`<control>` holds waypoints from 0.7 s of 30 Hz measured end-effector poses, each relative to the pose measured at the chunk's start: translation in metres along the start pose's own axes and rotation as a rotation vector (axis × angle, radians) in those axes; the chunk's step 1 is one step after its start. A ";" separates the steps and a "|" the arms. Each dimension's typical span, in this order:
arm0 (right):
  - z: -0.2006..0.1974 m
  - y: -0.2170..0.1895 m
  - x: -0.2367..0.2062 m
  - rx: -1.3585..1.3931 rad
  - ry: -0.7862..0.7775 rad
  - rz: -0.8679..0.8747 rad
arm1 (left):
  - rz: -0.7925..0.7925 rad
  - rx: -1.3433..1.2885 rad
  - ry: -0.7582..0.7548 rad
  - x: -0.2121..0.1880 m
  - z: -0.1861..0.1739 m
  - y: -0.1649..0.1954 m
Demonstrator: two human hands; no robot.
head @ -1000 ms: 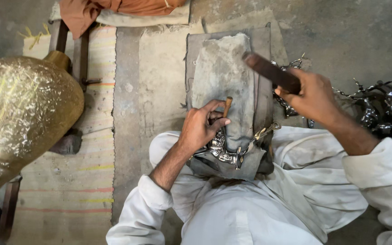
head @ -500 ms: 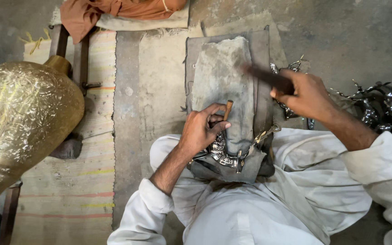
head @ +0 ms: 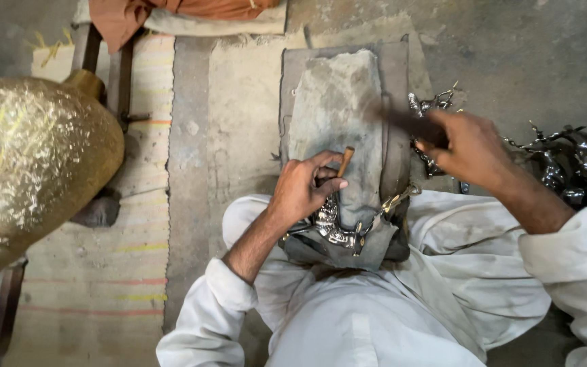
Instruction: The person sits cross-legged on the floor holding a silver horse figurine against a stone block, positioning a small punch on the ornament and striking it with a wooden mallet to shape the metal details, repositioning the figurine and punch repeatedly as they work.
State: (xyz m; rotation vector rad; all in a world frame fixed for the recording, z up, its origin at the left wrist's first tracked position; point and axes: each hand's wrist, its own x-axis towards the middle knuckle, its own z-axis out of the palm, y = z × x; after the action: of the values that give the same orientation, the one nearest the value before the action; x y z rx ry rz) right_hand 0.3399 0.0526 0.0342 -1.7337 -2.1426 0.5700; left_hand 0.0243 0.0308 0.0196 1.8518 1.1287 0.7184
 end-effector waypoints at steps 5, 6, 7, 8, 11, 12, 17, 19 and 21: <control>-0.004 0.001 -0.004 -0.059 0.019 -0.015 | 0.004 0.007 -0.026 0.001 -0.002 0.000; -0.004 0.001 -0.005 0.014 -0.006 0.014 | 0.013 -0.005 -0.025 0.000 -0.002 -0.001; -0.003 0.000 -0.007 -0.088 0.029 -0.071 | 0.028 -0.012 -0.026 0.000 -0.003 -0.001; -0.003 -0.001 -0.008 -0.188 0.074 -0.149 | 0.026 -0.017 -0.021 -0.001 -0.004 -0.002; -0.005 -0.004 -0.012 -0.163 0.193 -0.085 | 0.055 -0.039 -0.005 -0.004 -0.003 -0.003; -0.005 -0.006 -0.013 -0.097 0.217 -0.021 | 0.071 -0.050 0.008 -0.005 -0.002 -0.003; -0.012 -0.018 -0.019 -0.102 0.211 -0.121 | 0.118 -0.022 0.018 -0.008 0.000 -0.003; -0.016 -0.023 -0.021 -0.266 0.166 -0.168 | 0.124 0.010 0.009 -0.008 0.000 -0.003; -0.019 -0.026 -0.020 -0.120 0.182 -0.040 | 0.123 0.021 -0.011 -0.007 0.000 -0.003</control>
State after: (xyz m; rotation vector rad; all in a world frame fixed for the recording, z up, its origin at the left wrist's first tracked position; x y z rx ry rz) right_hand 0.3310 0.0300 0.0638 -1.7268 -2.1153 0.2658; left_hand 0.0199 0.0254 0.0167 1.9539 1.0256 0.7676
